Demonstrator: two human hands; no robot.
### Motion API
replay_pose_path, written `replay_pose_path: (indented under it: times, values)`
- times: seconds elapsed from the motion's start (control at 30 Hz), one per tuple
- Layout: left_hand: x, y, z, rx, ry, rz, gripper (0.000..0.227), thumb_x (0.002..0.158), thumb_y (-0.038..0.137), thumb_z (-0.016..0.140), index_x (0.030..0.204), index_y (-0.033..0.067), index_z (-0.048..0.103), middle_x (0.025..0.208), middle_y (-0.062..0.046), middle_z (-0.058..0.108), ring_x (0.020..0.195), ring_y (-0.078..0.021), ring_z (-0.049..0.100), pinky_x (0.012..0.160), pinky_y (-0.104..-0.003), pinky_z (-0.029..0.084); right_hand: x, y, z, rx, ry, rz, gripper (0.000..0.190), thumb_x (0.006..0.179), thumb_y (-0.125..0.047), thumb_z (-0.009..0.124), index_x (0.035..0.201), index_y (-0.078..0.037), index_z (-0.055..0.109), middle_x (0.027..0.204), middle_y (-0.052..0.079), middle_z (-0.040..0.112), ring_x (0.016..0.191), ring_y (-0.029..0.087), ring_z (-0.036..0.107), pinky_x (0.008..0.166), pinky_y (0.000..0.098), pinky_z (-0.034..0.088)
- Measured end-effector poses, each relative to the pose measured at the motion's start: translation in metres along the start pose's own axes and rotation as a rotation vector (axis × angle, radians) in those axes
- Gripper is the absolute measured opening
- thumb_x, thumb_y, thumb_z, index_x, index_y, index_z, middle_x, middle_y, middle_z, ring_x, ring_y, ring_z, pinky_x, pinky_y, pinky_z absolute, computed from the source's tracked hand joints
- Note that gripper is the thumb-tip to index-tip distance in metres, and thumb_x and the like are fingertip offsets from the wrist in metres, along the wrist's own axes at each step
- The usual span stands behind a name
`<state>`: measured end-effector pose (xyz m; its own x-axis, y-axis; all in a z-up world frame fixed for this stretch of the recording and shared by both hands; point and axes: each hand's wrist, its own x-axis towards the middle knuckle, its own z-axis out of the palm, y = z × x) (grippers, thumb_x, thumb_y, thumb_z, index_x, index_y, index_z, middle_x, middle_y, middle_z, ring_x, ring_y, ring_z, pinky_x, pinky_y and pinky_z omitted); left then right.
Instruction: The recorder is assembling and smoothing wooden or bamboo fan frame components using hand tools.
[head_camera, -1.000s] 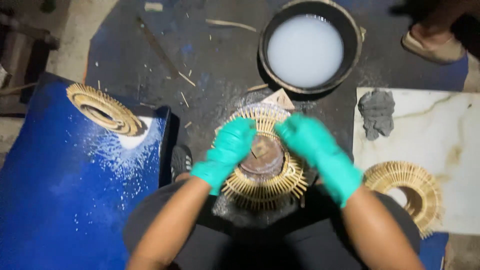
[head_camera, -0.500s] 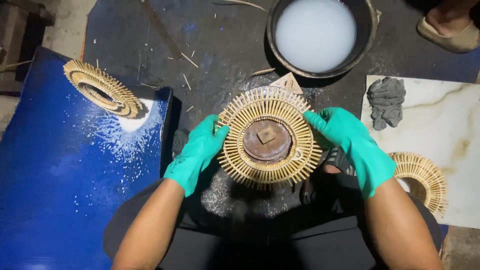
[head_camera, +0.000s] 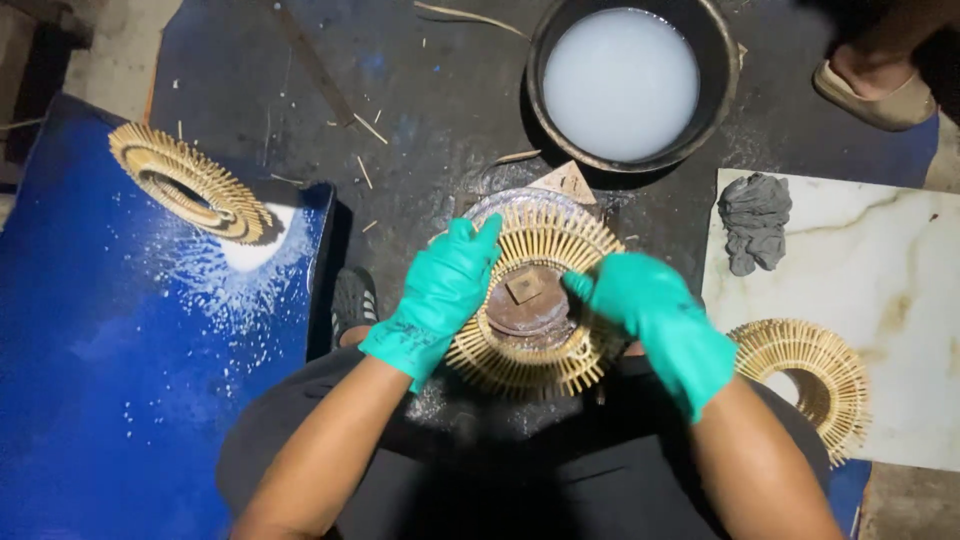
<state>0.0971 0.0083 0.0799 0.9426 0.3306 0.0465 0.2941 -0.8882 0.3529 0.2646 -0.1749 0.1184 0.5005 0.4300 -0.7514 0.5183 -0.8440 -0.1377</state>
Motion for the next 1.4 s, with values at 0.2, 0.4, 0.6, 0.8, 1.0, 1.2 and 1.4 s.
replay_pose_path:
  times: [0.2,0.4,0.6,0.8,1.0,1.2,1.4]
  values:
    - [0.001,0.001,0.005,0.125,0.011,0.045,0.035,0.094,0.019,0.062,0.128,0.0124,0.064,0.094,-0.013,0.062,0.081,-0.0336,0.065,0.059,-0.048,0.054,0.014,0.004,0.019,-0.035,0.062,-0.068,0.047,0.096,-0.056,0.054,0.102,-0.015,0.077,0.103,0.017,0.074,0.099,0.039,0.071,0.087,0.0531,0.056]
    - [0.001,0.004,0.005,-0.026,0.018,0.139,0.039,0.089,0.015,0.065,0.127,0.0110,0.064,0.091,-0.013,0.060,0.079,-0.0342,0.064,0.061,-0.049,0.052,0.002,-0.014,0.008,-0.018,0.240,-0.217,0.039,0.095,-0.049,0.058,0.103,-0.015,0.076,0.100,0.019,0.074,0.095,0.040,0.071,0.085,0.0505,0.056]
    - [-0.001,-0.016,0.025,-0.072,-0.043,0.092,0.054,0.087,0.003,0.058,0.140,0.0142,0.060,0.106,-0.015,0.061,0.084,-0.0340,0.068,0.067,-0.048,0.055,-0.016,-0.006,-0.026,0.271,0.161,-0.027,0.044,0.094,-0.053,0.058,0.109,-0.014,0.073,0.098,0.018,0.074,0.093,0.040,0.072,0.085,0.0525,0.056]
    - [0.009,-0.010,0.023,-0.136,-0.179,-0.061,0.051,0.087,0.001,0.054,0.137,0.0105,0.058,0.121,-0.020,0.060,0.084,-0.0390,0.069,0.069,-0.052,0.056,0.016,-0.004,0.015,0.032,0.259,-0.099,0.050,0.099,-0.057,0.053,0.101,-0.011,0.075,0.097,0.021,0.073,0.093,0.042,0.070,0.085,0.0537,0.055]
    - [0.006,-0.026,0.062,-0.229,0.033,-0.067,0.040,0.088,0.001,0.055,0.125,0.0124,0.066,0.113,-0.017,0.065,0.091,-0.0399,0.069,0.075,-0.052,0.057,0.021,-0.005,0.011,0.033,0.298,-0.087,0.045,0.101,-0.052,0.051,0.098,-0.015,0.077,0.092,0.019,0.073,0.089,0.042,0.071,0.081,0.0544,0.056]
    - [-0.004,-0.030,0.047,-0.275,0.151,-0.012,0.036,0.091,0.009,0.065,0.127,0.0075,0.064,0.110,-0.020,0.065,0.094,-0.0427,0.067,0.077,-0.052,0.056,0.025,-0.008,0.016,0.041,0.284,-0.099,0.040,0.094,-0.051,0.058,0.095,-0.015,0.076,0.090,0.018,0.074,0.088,0.040,0.071,0.081,0.0533,0.055]
    - [-0.017,-0.018,0.041,-0.244,0.160,-0.025,0.037,0.093,0.010,0.062,0.130,0.0088,0.063,0.107,-0.021,0.064,0.086,-0.0428,0.066,0.070,-0.053,0.055,0.024,-0.005,0.014,-0.068,0.404,-0.222,0.034,0.098,-0.043,0.058,0.093,-0.015,0.077,0.092,0.018,0.073,0.089,0.039,0.071,0.079,0.0508,0.056]
